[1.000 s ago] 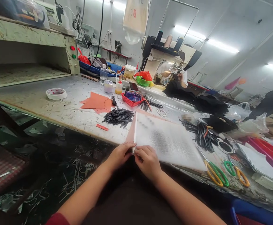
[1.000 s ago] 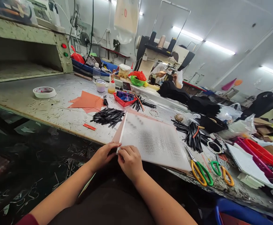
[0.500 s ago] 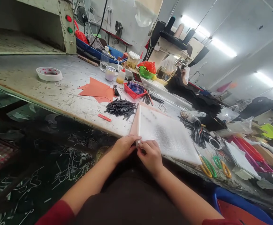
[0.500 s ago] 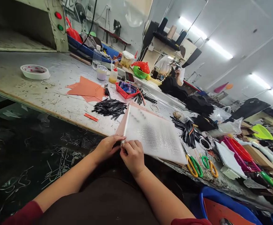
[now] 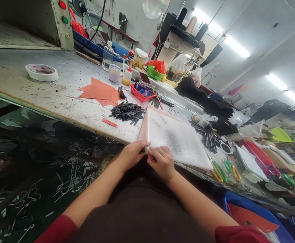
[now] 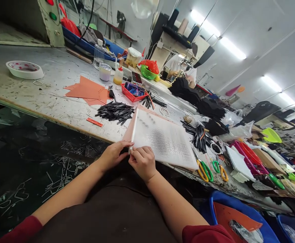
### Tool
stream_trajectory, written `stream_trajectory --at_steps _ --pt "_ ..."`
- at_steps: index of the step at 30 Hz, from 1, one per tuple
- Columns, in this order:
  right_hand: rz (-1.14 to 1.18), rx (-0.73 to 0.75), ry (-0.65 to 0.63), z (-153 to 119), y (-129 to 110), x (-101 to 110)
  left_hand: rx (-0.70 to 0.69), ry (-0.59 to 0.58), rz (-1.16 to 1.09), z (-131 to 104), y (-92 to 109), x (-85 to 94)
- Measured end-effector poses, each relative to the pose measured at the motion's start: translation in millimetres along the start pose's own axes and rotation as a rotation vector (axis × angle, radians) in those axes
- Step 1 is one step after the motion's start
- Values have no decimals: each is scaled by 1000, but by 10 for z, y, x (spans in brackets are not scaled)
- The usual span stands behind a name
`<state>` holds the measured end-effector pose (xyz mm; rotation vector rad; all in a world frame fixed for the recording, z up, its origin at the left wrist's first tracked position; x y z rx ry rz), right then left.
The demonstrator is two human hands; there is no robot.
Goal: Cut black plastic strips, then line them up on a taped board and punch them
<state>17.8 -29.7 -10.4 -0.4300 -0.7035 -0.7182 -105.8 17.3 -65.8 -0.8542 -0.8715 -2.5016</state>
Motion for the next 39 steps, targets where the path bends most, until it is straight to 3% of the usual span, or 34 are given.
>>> stream_trajectory --at_steps 10,21,39 --pt "49 -53 20 -22 11 -11 14 -8 -16 5 4 0" --pt "60 -65 -80 -3 26 -4 19 -14 -3 6 17 3" --pt "112 -71 8 -10 34 -8 59 -67 -91 16 76 116"
Point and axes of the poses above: each hand's wrist, its own z-axis towards the middle knuckle, its own x-axis out of the back of the hand, y = z × x, the point moved 3 cm from there along z, towards the middle knuckle, and after that the axes turned 15 degrees about z, right-handed, at the moved point
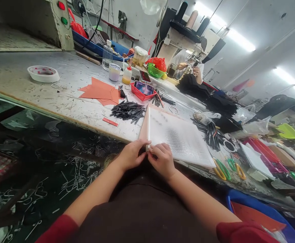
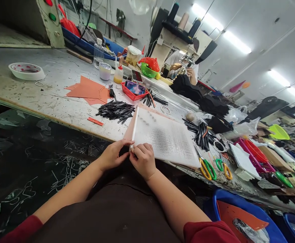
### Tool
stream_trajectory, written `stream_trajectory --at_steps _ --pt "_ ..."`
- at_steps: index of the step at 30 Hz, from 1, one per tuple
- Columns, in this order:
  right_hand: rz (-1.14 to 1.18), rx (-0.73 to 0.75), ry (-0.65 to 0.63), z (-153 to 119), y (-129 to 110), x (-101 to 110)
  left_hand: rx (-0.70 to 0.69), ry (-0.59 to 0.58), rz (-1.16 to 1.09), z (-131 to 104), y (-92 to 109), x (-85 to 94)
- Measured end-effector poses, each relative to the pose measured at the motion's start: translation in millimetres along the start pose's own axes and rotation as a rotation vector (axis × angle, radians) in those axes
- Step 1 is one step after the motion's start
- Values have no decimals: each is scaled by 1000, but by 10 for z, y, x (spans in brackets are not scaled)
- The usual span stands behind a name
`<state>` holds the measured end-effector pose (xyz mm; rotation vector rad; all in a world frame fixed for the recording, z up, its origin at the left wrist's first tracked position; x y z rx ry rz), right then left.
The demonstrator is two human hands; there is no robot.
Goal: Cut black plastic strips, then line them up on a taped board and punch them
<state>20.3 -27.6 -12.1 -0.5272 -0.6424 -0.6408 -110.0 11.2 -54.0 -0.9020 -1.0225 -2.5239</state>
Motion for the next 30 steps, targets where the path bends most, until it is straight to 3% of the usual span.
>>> stream_trajectory --at_steps 11,21,30 --pt "-51 23 -5 2 -23 5 10 -8 -40 15 18 20" --pt "-130 117 84 -4 5 -56 104 16 -6 61 -35 -26" --pt "-92 99 74 14 -9 1 89 -52 -28 46 4 30"
Point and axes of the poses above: each hand's wrist, its own z-axis towards the middle knuckle, its own x-axis out of the back of the hand, y = z × x, the point moved 3 cm from there along z, towards the middle knuckle, and after that the axes turned 15 degrees about z, right-handed, at the moved point
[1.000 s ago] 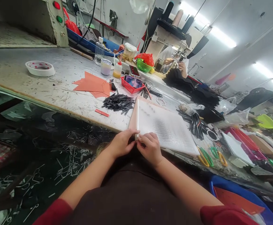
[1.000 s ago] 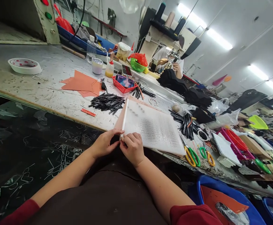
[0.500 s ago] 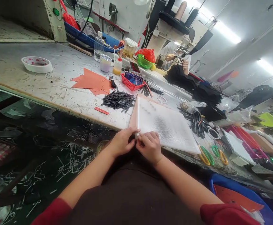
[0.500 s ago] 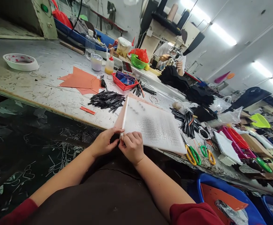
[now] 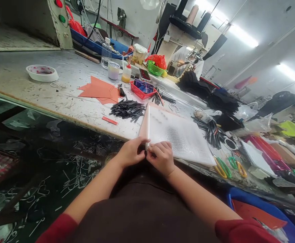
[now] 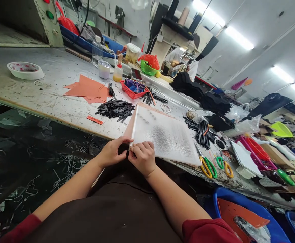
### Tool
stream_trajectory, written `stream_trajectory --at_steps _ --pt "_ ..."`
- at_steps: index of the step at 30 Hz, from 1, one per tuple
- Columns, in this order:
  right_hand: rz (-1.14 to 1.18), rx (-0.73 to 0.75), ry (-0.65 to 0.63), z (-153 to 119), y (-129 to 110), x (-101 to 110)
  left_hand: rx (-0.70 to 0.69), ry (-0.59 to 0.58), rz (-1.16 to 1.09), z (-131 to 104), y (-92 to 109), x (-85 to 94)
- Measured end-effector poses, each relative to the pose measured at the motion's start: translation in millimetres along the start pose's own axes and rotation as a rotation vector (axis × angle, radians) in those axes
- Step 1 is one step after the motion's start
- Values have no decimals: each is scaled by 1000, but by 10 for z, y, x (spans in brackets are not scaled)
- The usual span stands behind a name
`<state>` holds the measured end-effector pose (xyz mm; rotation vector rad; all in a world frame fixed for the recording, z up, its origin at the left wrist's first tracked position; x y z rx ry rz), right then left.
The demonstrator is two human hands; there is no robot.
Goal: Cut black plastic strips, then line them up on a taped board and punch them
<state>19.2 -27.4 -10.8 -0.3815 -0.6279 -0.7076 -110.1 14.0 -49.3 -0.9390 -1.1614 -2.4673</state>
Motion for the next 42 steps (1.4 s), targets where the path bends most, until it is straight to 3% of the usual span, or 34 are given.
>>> stream_trajectory --at_steps 42 --pt "35 -52 0 -50 6 3 31 0 -16 -3 -18 -29"
Point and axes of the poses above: each hand's wrist, its own z-axis towards the middle knuckle, its own x-axis out of the back of the hand, y = z × x, the point moved 3 cm from there along z, towards the middle knuckle, and after that the axes turned 15 degrees about z, right-handed, at the moved point
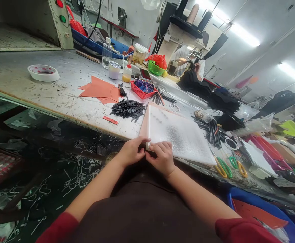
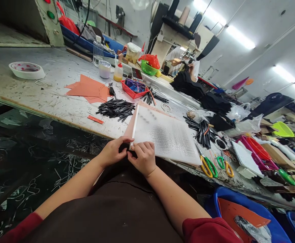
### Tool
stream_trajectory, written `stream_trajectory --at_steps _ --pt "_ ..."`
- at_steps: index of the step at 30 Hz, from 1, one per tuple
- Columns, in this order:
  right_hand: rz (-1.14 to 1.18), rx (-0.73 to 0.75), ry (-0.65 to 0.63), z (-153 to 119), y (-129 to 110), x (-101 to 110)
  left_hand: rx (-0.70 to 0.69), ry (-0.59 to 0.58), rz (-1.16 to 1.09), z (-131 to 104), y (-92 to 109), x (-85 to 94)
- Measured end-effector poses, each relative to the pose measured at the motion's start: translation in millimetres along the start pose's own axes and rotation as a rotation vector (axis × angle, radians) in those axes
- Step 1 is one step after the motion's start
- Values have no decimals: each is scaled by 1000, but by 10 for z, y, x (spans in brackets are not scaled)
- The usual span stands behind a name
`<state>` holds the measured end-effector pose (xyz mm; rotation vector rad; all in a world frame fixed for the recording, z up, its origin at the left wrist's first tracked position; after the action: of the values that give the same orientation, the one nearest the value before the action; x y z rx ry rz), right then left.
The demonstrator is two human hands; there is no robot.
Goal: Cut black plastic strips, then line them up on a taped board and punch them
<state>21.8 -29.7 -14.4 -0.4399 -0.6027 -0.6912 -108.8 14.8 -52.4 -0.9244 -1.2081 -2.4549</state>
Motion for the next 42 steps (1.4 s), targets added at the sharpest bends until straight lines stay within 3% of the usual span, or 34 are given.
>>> stream_trajectory --at_steps 19,28,33,37,42 --pt "25 -59 -12 -10 -28 11 13 -31 1 1 1 25" --pt "181 -263 -56 135 114 27 4 -35 -12 -15 3 51" --pt "323 -522 -38 400 466 23 -17 -29 -11 -52 66 90" --pt "461 -723 18 690 946 -156 -9 24 20 -101 103 151" --pt "547 -784 131 1165 1624 -376 8 23 25 -131 49 218"
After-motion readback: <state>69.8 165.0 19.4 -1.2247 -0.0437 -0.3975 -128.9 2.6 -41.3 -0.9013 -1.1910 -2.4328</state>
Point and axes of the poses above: each hand's wrist, its own z-axis towards the middle knuckle, its own x-axis out of the back of the hand, y = z × x, the point moved 3 cm from there along z, towards the middle knuckle, and after that the axes turned 15 degrees about z, right-handed, at the moved point
